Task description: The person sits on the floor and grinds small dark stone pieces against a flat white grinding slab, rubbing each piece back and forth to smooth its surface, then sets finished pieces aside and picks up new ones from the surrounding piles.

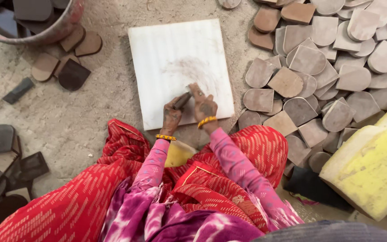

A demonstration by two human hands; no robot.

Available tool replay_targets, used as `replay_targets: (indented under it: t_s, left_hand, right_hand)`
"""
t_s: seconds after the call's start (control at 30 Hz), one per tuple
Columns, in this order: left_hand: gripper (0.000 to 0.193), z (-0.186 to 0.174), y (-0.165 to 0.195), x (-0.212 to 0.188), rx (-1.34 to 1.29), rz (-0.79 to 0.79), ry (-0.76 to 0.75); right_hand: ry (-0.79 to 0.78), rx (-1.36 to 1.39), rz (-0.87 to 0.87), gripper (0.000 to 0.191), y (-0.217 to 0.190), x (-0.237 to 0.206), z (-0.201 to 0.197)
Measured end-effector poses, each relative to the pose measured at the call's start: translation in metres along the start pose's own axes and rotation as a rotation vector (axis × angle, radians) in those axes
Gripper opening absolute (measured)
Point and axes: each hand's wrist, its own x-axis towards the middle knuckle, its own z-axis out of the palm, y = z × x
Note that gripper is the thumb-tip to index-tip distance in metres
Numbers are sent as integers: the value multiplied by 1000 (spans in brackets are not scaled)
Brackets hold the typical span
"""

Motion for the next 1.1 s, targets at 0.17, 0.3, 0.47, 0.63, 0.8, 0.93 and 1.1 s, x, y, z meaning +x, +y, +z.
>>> replay_targets:
  t_s: [0.17,0.3,0.47,0.63,0.8,0.93,1.1]
  left_hand:
    - [30,5,-28,-3,-252,-87,5]
    - [39,6,-54,-9,76,108,165]
    - [35,-5,-51,-2,-40,-64,-42]
    - [62,-33,-27,-2,6,202,-198]
    - [37,-32,-27,19,651,-9,-177]
    - [14,-17,-34,7,957,-238,-58]
    - [8,-20,-17,-42,654,117,45]
  right_hand:
    - [43,26,-126,80,-37,-41,-10]
    - [-126,158,23,74,-13,-13,10]
    - [-280,630,150,81,35,26,54]
    - [-333,720,235,85,31,20,67]
    - [-227,661,139,75,-1,18,35]
    - [-152,286,51,66,-43,-20,-10]
    - [-125,222,2,72,-59,-42,-16]
